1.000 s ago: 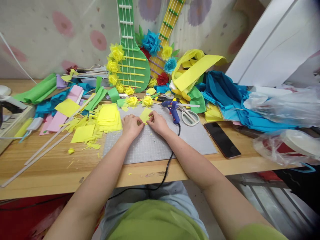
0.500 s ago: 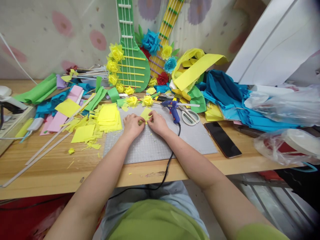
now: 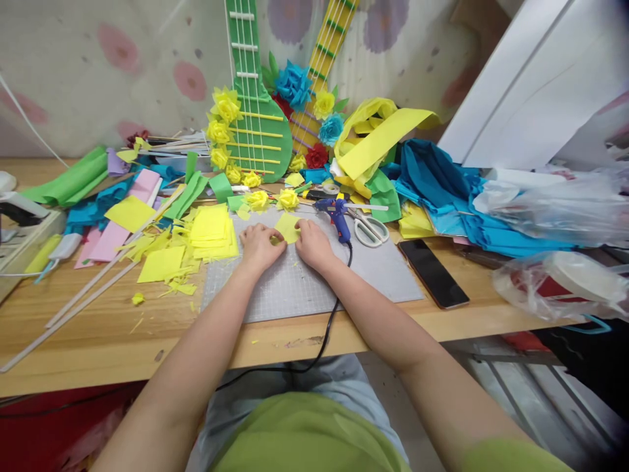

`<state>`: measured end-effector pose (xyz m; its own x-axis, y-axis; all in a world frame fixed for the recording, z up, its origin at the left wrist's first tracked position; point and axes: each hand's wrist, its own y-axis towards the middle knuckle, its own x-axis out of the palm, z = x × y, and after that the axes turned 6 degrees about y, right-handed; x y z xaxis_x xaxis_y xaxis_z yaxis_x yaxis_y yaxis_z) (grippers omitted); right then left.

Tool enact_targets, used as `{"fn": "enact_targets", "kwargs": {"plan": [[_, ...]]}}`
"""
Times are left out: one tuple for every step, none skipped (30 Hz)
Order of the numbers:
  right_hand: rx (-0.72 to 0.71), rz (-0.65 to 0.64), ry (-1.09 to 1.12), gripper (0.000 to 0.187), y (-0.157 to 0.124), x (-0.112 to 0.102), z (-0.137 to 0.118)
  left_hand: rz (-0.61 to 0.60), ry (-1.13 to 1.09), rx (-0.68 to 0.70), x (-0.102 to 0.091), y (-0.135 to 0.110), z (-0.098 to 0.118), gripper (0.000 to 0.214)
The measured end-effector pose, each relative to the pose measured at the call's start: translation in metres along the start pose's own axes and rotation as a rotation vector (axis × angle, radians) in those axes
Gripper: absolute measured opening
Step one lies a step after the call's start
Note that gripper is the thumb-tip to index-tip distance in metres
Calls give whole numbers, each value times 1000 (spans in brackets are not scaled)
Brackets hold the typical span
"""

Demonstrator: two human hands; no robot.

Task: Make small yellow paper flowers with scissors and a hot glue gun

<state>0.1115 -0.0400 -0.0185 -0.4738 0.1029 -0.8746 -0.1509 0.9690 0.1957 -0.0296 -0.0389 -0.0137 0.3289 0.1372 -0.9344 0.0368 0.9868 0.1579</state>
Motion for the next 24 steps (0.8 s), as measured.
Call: {"fn": "enact_targets", "kwargs": {"plan": [[2, 2, 9, 30, 0, -1, -1, 8, 1, -4, 1, 0, 1, 21], [-1, 3, 20, 28, 0, -1, -2, 14, 3, -8, 1, 0, 1, 23], [-7, -3, 28, 27, 0, -1, -3, 18, 5, -12, 2, 0, 2, 24], [-10, -10, 32, 26, -1, -2, -4, 18, 9, -15, 2, 1, 3, 24], [-12, -20, 31, 26, -1, -2, -4, 14, 11, -17, 2, 1, 3, 24], [-13, -28, 27, 27, -1, -2, -5, 9, 12, -19, 2, 1, 4, 24], [-11, -32, 23, 27, -1, -2, -5, 0, 11, -19, 2, 1, 4, 23], [-10, -33, 20, 27, -1, -1, -5, -11, 10, -17, 2, 2, 4, 22], [-9, -31, 20, 27, -1, -1, -4, -24, 7, -13, 1, 2, 4, 21], [-8, -29, 24, 27, 0, 0, -3, -38, 2, -7, 0, 2, 3, 19], [-7, -29, 29, 27, 0, 0, -3, -50, -7, 2, -1, 2, 2, 17], [-4, -28, 36, 26, 0, 1, -2, -58, -17, 14, -2, 1, 0, 15], [-2, -28, 43, 26, 1, 2, -1, -60, -29, 26, -4, 1, -3, 15], [-3, -24, 50, 25, 1, 3, 0, -54, -43, 40, -5, 0, -6, 17], [-8, -20, 55, 25, 2, 4, 1, -43, -60, 59, -7, 0, -11, 22], [-16, -16, 60, 24, 2, 5, 2, -30, -78, 82, -8, 0, -15, 27], [-23, -13, 66, 24, 2, 5, 2, -20, -99, 111, -9, 0, -20, 33], [-28, -8, 76, 24, 2, 5, 3, -13, -118, 141, -9, 0, -25, 39], [-31, -3, 91, 23, 2, 4, 3, -9, -133, 171, -10, 0, -29, 43], [-28, 2, 111, 23, 2, 2, 3, -10, -141, 199, -10, 0, -33, 45], [-21, 8, 134, 23, 2, 1, 3, -14, -142, 220, -9, 1, -35, 44], [-14, 13, 157, 22, 1, -1, 3, -19, -137, 235, -9, 2, -37, 41], [-7, 17, 177, 22, 1, -3, 2, -26, -129, 246, -8, 3, -38, 36], [-2, 17, 193, 22, 1, -5, 2, -31, -121, 255, -6, 4, -39, 31]]}}
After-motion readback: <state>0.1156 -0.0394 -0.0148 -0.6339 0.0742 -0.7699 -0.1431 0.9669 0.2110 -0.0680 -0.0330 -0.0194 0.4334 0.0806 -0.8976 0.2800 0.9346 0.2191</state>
